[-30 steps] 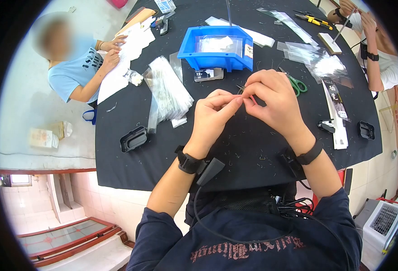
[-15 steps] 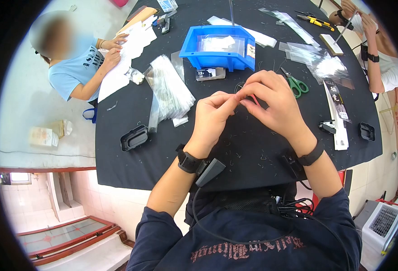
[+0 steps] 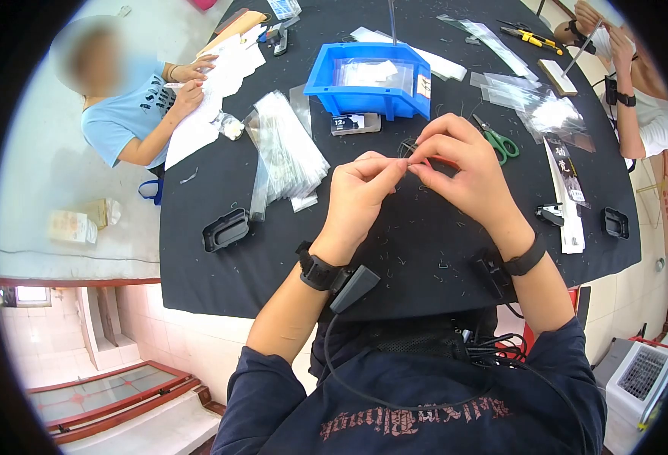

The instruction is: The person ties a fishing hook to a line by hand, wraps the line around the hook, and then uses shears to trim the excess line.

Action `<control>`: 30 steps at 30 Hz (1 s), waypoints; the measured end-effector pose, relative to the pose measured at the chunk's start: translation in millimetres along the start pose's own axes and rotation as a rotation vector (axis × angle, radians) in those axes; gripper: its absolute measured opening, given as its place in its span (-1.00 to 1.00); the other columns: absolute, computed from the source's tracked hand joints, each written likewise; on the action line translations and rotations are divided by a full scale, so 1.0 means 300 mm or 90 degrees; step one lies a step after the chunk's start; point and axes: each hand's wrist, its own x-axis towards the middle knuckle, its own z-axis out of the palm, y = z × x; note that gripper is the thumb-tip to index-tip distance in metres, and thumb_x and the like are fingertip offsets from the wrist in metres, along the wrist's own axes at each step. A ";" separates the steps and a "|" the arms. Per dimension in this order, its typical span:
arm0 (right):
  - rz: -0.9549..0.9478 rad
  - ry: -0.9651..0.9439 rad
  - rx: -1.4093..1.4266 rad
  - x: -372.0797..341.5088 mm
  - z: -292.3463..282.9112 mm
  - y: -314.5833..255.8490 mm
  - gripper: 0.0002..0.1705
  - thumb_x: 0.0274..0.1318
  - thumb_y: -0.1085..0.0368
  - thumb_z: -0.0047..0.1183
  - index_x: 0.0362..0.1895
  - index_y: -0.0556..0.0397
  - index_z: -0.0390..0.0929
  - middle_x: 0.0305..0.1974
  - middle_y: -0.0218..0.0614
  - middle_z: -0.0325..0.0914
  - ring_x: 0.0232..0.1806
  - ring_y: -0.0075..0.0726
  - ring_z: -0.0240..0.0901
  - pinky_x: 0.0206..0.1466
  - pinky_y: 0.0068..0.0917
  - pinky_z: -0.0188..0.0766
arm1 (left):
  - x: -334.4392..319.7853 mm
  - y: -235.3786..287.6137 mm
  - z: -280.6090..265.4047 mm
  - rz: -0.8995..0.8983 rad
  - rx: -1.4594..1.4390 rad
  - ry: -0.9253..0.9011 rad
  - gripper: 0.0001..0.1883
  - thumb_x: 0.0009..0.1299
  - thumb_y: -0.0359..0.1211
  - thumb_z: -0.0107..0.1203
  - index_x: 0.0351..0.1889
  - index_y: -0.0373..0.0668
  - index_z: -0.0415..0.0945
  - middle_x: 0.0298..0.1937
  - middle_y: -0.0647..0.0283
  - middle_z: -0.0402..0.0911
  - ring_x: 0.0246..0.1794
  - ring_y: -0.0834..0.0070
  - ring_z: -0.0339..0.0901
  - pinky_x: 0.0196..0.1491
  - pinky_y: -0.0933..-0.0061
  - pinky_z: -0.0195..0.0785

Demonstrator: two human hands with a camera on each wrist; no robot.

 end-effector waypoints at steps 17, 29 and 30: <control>0.041 -0.016 0.061 0.011 -0.038 0.000 -0.90 -0.06 0.41 0.35 -0.41 0.06 0.68 -0.24 -0.39 0.49 -0.17 -0.37 0.51 -0.09 -0.46 0.45 | 0.004 0.032 -0.011 -0.033 -0.029 -0.001 -0.74 0.51 -0.25 0.09 -0.11 -0.23 0.69 -0.30 0.41 0.64 -0.40 0.77 0.45 -0.33 0.71 0.28; 0.041 -0.027 0.064 0.014 -0.043 0.001 -0.89 -0.07 0.42 0.33 -0.40 0.06 0.66 -0.23 -0.39 0.51 -0.15 -0.38 0.53 -0.07 -0.45 0.46 | 0.016 -0.008 -0.036 -0.067 -0.121 0.011 -0.87 0.44 -0.33 0.23 -0.17 -0.17 0.65 -0.39 0.46 0.59 -0.38 0.74 0.47 -0.33 0.69 0.30; 0.049 -0.020 0.062 0.014 -0.045 0.004 -0.90 -0.06 0.42 0.33 -0.40 0.06 0.65 -0.24 -0.39 0.52 -0.14 -0.37 0.53 -0.05 -0.45 0.45 | 0.017 -0.010 -0.039 -0.074 -0.135 0.012 -0.88 0.45 -0.33 0.21 -0.15 -0.16 0.64 -0.37 0.45 0.60 -0.35 0.71 0.51 -0.31 0.67 0.30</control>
